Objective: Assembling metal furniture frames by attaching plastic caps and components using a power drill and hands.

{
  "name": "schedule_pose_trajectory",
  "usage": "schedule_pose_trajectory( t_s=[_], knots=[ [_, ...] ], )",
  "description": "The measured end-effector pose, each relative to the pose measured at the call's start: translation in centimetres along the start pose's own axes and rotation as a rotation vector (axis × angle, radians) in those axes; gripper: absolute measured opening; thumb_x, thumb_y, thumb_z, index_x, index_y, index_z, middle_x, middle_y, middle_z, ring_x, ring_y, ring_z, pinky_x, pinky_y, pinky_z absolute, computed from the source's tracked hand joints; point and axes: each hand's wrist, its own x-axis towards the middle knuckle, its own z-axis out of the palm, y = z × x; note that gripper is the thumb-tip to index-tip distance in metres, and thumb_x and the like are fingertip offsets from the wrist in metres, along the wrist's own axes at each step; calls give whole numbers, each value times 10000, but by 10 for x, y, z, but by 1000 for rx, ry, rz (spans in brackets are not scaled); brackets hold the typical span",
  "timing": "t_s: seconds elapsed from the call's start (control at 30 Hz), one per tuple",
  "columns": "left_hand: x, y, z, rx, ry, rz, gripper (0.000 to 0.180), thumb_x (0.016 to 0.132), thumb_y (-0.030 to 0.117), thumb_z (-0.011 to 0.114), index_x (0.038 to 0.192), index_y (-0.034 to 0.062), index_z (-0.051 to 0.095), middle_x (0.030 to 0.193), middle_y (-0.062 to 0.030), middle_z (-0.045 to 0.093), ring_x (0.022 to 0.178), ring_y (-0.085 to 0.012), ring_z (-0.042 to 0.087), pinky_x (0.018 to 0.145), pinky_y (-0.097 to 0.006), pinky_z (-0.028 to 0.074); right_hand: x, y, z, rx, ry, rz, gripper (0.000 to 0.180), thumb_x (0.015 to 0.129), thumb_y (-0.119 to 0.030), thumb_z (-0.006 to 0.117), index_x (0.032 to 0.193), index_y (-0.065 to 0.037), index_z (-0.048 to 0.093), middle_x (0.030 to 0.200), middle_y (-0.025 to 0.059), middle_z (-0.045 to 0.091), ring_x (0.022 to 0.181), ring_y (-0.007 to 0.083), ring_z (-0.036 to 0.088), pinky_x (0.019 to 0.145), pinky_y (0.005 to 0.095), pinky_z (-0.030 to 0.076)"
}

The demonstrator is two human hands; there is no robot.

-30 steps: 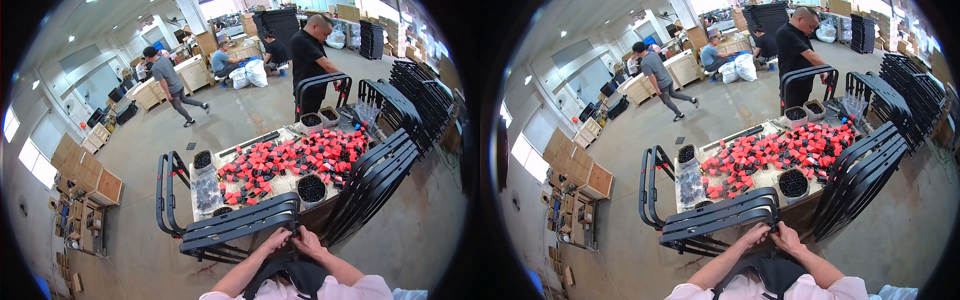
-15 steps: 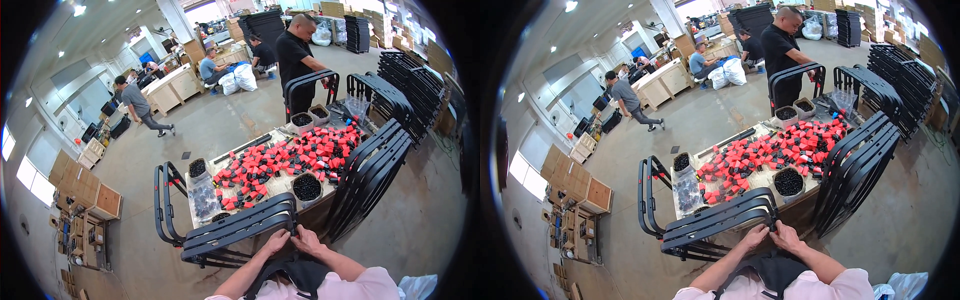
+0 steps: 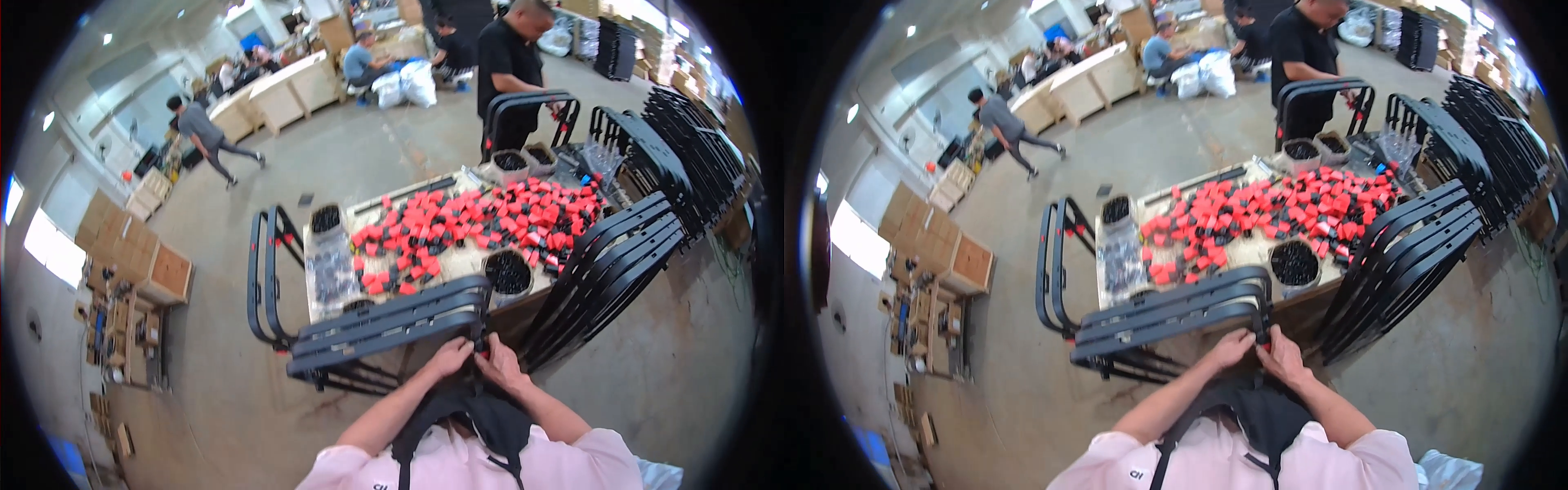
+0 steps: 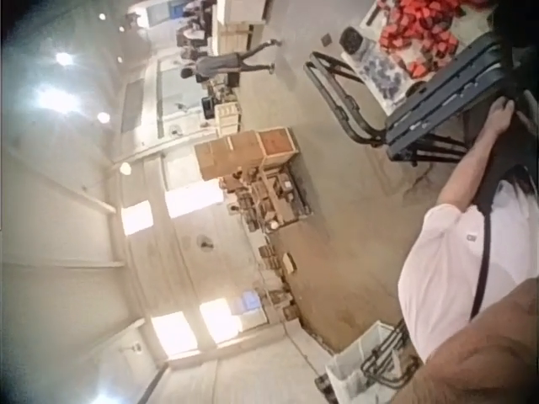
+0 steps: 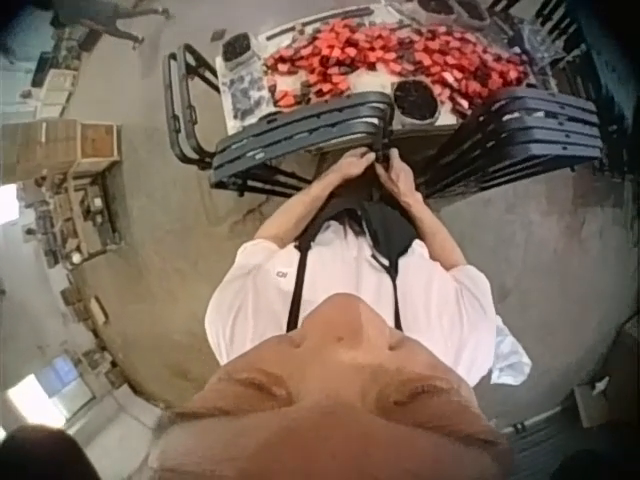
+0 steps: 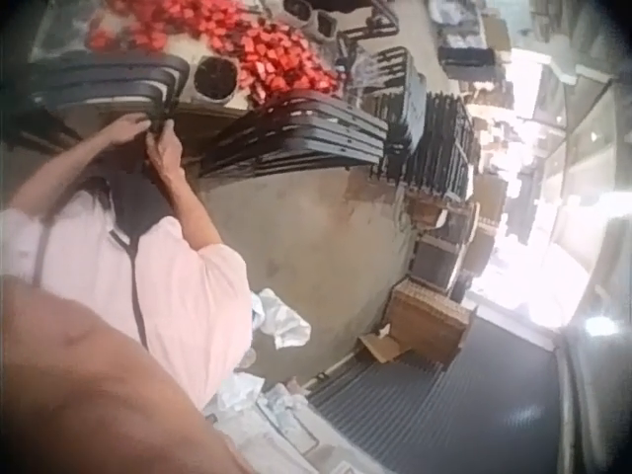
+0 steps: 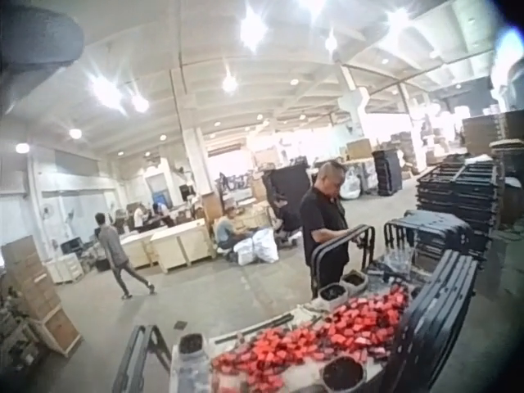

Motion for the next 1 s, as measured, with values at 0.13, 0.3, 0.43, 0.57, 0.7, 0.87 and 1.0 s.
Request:
schedule_pose_trajectory(
  t_s=[0.13,0.3,0.43,0.57,0.7,0.87,1.0],
  knots=[
    [-9,9,-6,-85,45,-64,468,1084,431,564,1190,2,717,1041,-174,750,971,-296,705,887,-426,553,3,0,7,18,-44,32,475,952,-260,767,1290,-9,548,1031,285,732,1007,482,727,864,542,575],
    [-27,7,-11,-189,40,-156,463,1062,418,592,1176,-11,725,1092,-233,757,1046,-374,726,939,-451,552,-3,10,8,92,-42,7,573,949,-218,779,1416,-9,521,1121,245,748,1049,442,738,911,491,587],
    [-53,-19,-18,-270,115,-229,451,1059,406,596,1184,-7,728,1057,-190,762,1012,-298,728,920,-417,554,3,15,-15,93,-23,52,452,949,-189,776,1334,-3,628,1072,200,771,995,357,764,885,448,599],
    [-96,-46,-26,-293,214,-340,351,1063,345,617,1140,20,724,910,-46,694,788,-133,627,716,-324,531,49,-9,-67,146,172,-2,219,971,-144,755,1132,3,734,927,144,772,823,212,743,788,356,586],
    [-146,-53,-34,-387,279,-468,344,1058,335,618,1137,15,718,895,-35,686,768,-128,624,705,-313,530,150,-69,-114,88,204,-184,198,981,-155,747,1117,-12,736,949,147,770,825,230,742,787,352,577],
    [-191,-36,-42,-420,437,-556,370,1061,369,647,1150,19,724,902,-83,713,794,-156,682,739,-351,561,300,-104,-57,-231,-178,-470,271,975,-205,679,1195,-52,723,992,187,774,984,363,764,850,470,591],
    [-219,-42,-22,-460,605,-607,347,1077,363,656,1164,35,728,911,-79,730,813,-159,694,769,-349,567,371,-115,30,-646,-451,-710,407,952,-170,662,1354,-109,660,1173,177,730,1056,371,753,865,503,610]
  ],
)
